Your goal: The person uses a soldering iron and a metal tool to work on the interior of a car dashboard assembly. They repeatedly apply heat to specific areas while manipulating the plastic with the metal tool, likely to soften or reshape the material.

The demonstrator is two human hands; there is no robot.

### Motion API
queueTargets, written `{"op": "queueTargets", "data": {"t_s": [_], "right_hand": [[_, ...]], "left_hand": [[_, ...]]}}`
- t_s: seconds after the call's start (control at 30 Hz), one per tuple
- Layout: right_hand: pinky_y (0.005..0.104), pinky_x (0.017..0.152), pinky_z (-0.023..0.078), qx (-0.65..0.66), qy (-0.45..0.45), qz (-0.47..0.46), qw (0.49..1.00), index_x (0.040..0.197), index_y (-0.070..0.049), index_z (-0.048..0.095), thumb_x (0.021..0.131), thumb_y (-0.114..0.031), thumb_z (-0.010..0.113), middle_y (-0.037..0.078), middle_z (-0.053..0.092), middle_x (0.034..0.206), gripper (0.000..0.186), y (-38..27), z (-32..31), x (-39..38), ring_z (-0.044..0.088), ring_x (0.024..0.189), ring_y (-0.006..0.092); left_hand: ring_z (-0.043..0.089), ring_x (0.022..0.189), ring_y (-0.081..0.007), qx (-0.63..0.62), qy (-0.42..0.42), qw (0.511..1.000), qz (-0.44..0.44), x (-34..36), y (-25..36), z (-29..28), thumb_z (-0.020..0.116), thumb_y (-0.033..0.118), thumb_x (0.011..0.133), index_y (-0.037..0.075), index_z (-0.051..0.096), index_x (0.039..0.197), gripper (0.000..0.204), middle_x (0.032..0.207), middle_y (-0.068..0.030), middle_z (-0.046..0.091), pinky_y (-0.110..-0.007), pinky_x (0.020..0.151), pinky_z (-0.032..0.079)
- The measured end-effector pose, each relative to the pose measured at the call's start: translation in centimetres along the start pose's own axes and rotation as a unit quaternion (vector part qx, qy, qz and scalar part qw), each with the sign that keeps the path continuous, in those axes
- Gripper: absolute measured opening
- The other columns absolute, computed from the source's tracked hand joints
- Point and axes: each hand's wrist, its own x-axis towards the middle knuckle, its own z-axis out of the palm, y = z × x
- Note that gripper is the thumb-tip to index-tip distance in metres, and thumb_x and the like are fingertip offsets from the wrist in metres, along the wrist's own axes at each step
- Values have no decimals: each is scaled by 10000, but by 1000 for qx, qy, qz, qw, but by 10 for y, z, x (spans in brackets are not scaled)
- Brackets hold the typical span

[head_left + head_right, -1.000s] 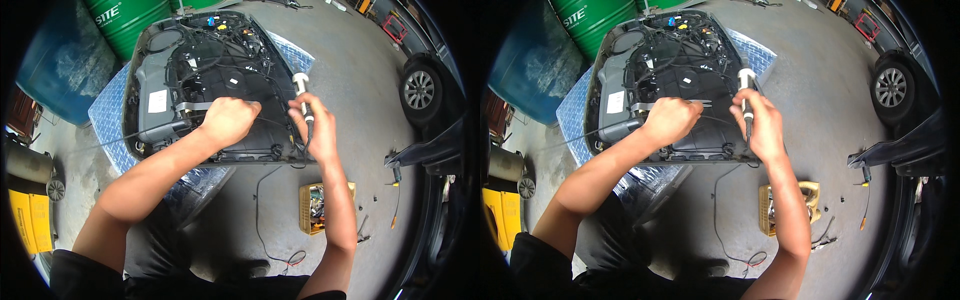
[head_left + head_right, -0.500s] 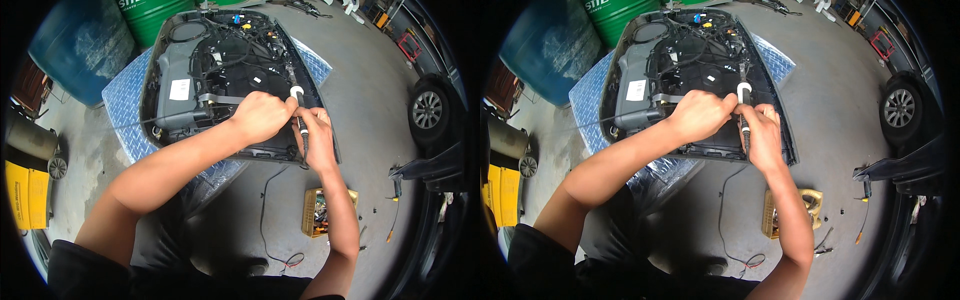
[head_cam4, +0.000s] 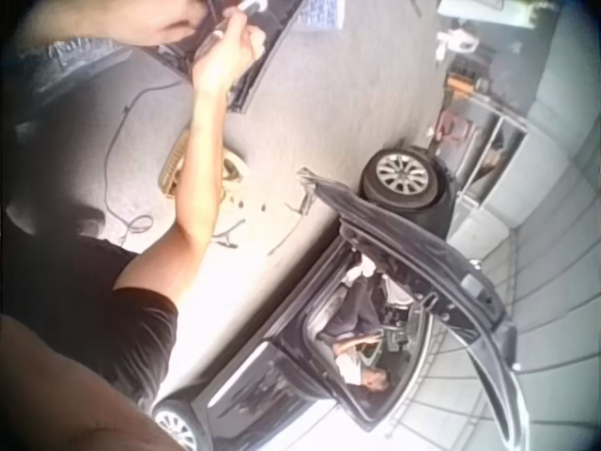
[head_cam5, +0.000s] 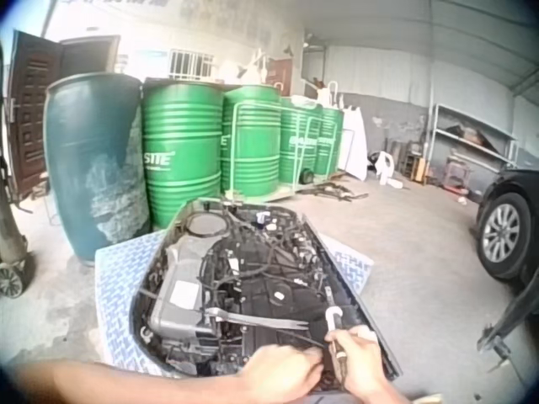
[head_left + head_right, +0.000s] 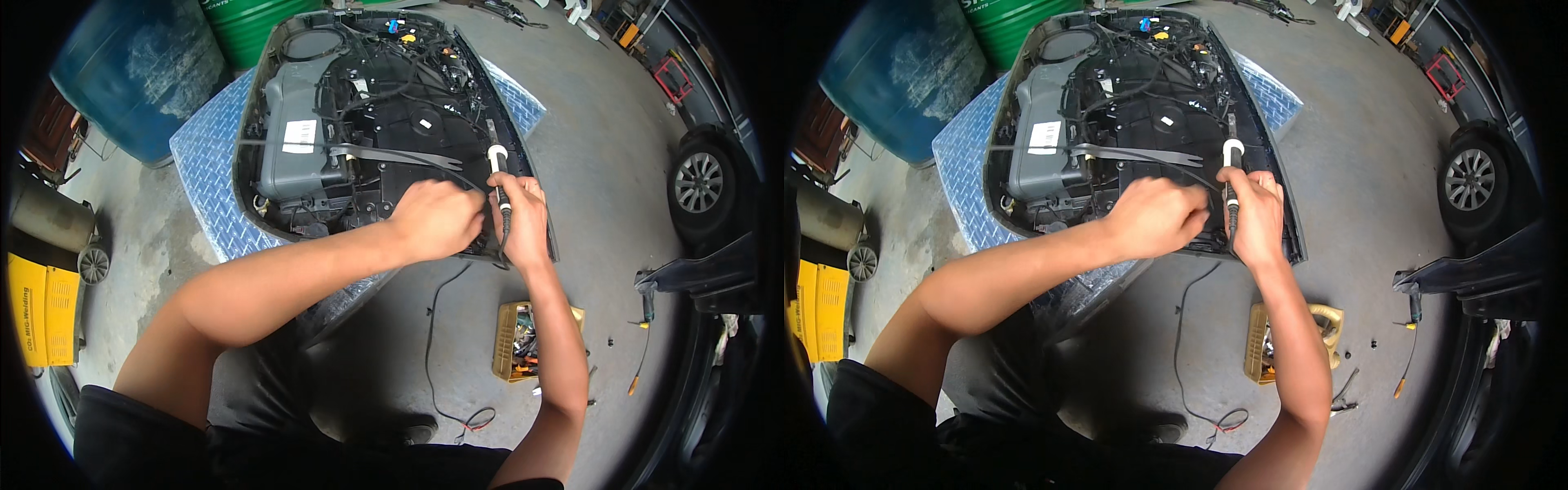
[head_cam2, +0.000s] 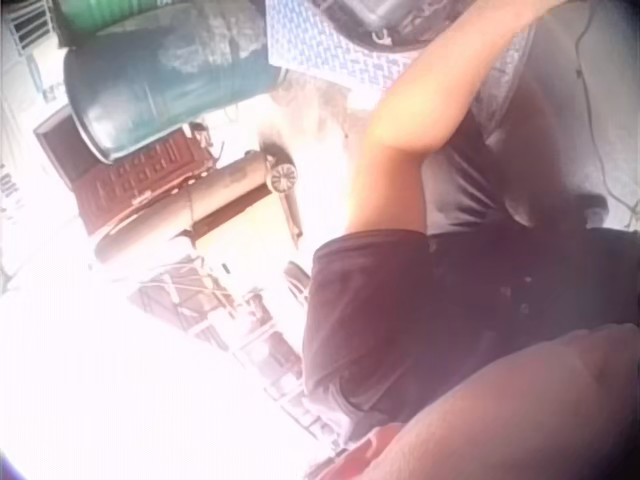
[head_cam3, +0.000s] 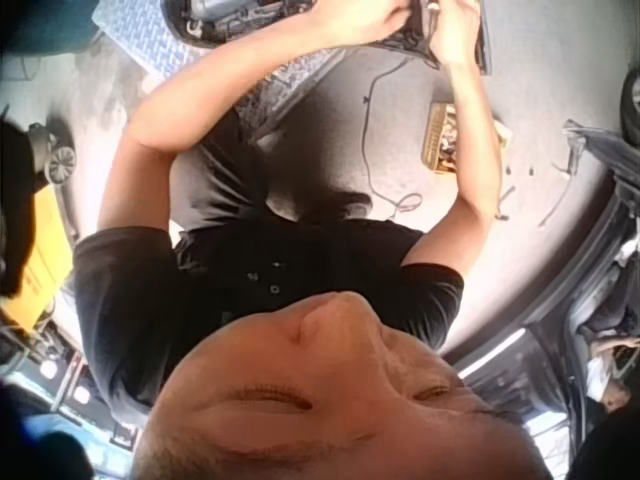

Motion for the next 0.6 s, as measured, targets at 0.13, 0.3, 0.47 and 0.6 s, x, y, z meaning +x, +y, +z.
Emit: {"op": "queueTargets", "data": {"t_s": [0.13,0.3,0.47,0.6], "right_hand": [[382,806,422,-17,14,8,1000,1010,-122,613,770,39,642,103,608,818,291,4,3,-2,571,856,300],[380,788,381,-12,22,-12,1000,1010,-132,615,663,43,623,59,600,734,388,10,8,-5,552,861,265],[386,786,418,59,12,16,998,1020,-117,612,731,37,619,64,615,760,327,7,5,-5,558,842,280],[375,733,468,74,50,39,995,1040,-97,607,826,-24,627,100,626,768,226,6,-2,-1,600,803,288]], "left_hand": [[581,518,-153,-466,-114,794,-374,4,-44,30,607,199,888,-6,575,1183,361,668,-99,628,-278,427,448],[566,619,-83,-665,33,687,-291,18,-61,23,599,146,931,55,467,1300,403,858,-25,615,-220,523,456],[598,640,-94,-646,10,715,-268,29,-50,20,573,128,952,23,606,1045,144,853,-25,611,-232,544,493],[611,679,-113,-584,39,784,-206,42,-55,21,549,80,951,11,609,1012,110,879,-47,610,-253,608,534]]}}
